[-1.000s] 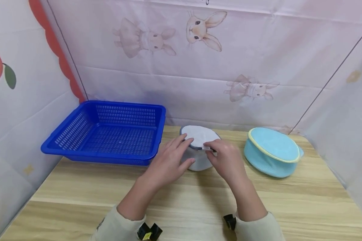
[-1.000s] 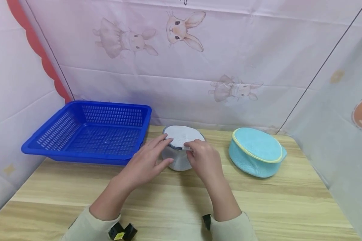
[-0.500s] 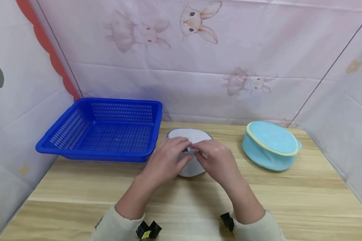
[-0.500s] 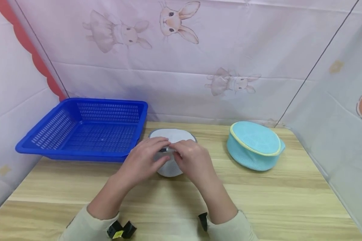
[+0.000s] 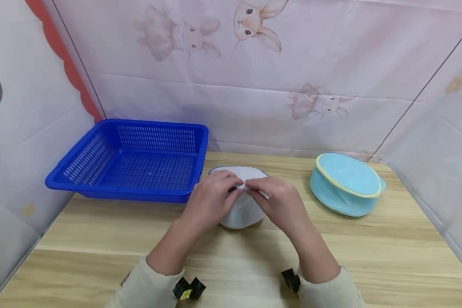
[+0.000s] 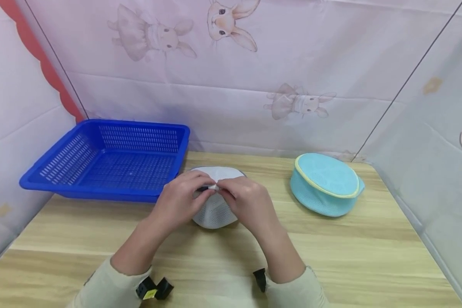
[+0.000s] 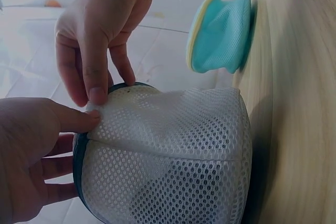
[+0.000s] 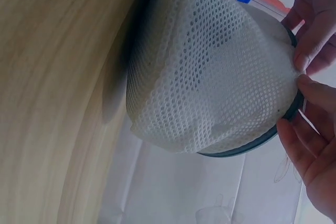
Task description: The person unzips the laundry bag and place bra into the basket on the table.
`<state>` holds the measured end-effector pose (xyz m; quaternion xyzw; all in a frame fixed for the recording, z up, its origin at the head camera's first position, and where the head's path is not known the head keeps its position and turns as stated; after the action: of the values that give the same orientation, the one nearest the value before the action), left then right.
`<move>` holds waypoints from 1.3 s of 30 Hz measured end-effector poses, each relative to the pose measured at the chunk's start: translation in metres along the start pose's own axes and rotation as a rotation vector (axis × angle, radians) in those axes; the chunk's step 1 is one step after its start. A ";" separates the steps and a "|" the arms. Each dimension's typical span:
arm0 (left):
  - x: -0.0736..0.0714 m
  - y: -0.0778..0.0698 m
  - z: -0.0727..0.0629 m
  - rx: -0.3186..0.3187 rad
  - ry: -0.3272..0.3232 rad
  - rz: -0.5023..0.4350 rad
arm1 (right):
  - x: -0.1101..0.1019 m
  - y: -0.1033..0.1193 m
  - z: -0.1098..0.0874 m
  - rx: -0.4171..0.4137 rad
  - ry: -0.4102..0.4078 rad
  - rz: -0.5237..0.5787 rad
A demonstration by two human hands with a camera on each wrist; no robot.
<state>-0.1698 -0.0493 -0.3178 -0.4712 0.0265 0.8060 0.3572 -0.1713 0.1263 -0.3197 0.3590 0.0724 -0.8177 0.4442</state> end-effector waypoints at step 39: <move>0.000 -0.002 0.003 0.001 0.040 0.007 | 0.003 0.000 0.002 0.058 -0.096 0.127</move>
<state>-0.1706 -0.0469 -0.3159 -0.4872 0.0356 0.7975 0.3541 -0.1733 0.1231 -0.3198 0.3360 0.0047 -0.8059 0.4875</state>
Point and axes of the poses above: each hand's wrist, its own z-axis towards the middle knuckle, its own x-axis out of the palm, y = z × x, the point moved 2 cm from there along z, towards the middle knuckle, and after that the axes turned 1 degree about y, right-handed, at the moved point
